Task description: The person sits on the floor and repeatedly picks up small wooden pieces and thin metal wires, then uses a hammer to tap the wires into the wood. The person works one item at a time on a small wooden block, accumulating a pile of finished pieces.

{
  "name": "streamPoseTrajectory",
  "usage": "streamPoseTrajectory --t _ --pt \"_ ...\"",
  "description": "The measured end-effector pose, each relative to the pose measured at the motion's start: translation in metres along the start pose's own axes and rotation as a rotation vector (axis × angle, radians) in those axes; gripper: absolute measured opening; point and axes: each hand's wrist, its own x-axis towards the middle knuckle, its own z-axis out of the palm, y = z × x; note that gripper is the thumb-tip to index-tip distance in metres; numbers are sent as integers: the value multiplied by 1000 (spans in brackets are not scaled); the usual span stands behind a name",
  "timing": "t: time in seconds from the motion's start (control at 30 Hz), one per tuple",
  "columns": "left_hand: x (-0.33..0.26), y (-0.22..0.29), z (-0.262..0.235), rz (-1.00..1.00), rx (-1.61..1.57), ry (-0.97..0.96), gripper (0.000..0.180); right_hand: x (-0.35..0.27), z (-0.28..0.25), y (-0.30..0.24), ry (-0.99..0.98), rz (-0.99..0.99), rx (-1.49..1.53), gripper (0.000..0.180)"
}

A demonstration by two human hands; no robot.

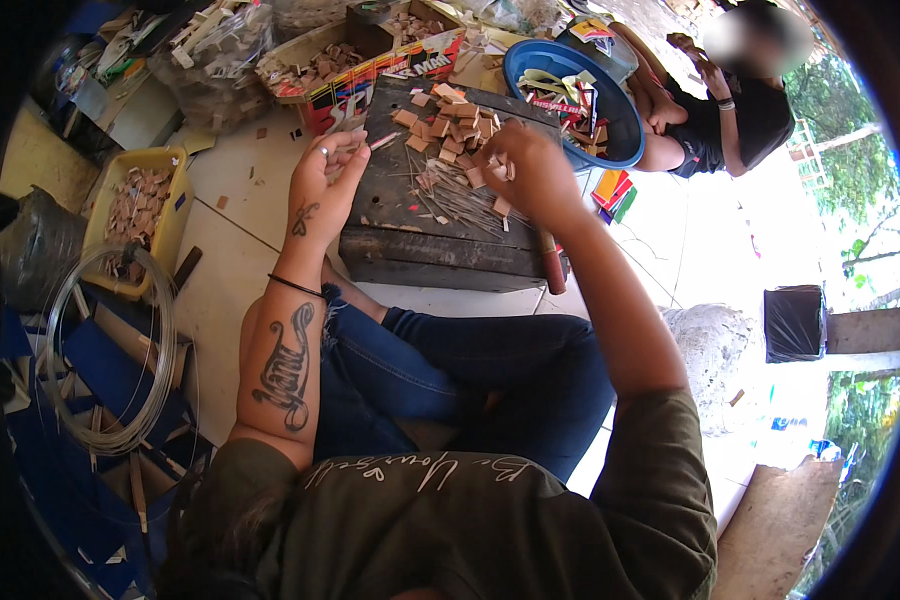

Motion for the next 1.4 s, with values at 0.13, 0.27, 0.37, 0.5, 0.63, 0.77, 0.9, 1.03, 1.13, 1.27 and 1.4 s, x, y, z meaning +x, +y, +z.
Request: streamPoseTrajectory --t 0.13,0.27,0.37,0.5,0.63,0.77,0.9,1.03,1.13,1.27,1.4 --pt "-2 -3 3 22 -18 -12 23 -32 29 -27 62 -65 -193 15" --pt "-5 -2 5 24 64 -28 23 -29 41 -28 43 65 -130 13" --pt "-6 0 5 30 138 -54 22 -26 38 -27 59 118 8 11" --pt "-7 4 12 188 278 -46 21 -33 27 -20 68 284 305 13" --pt "-2 14 36 401 381 -72 19 -41 24 -14 201 414 489 15" --pt "8 28 70 406 539 -255 17 -44 33 -17 228 208 239 17" --pt "20 32 88 395 753 -428 18 -40 45 -20 201 109 45 16" --pt "28 29 94 405 749 -498 19 -44 43 -12 273 121 226 11" --pt "28 31 96 416 688 -531 20 -52 34 -7 290 221 435 11" --pt "20 39 89 335 630 -486 18 -64 20 -3 330 300 520 10" --pt "0 49 65 410 545 -434 13 -67 19 -7 380 372 548 10"
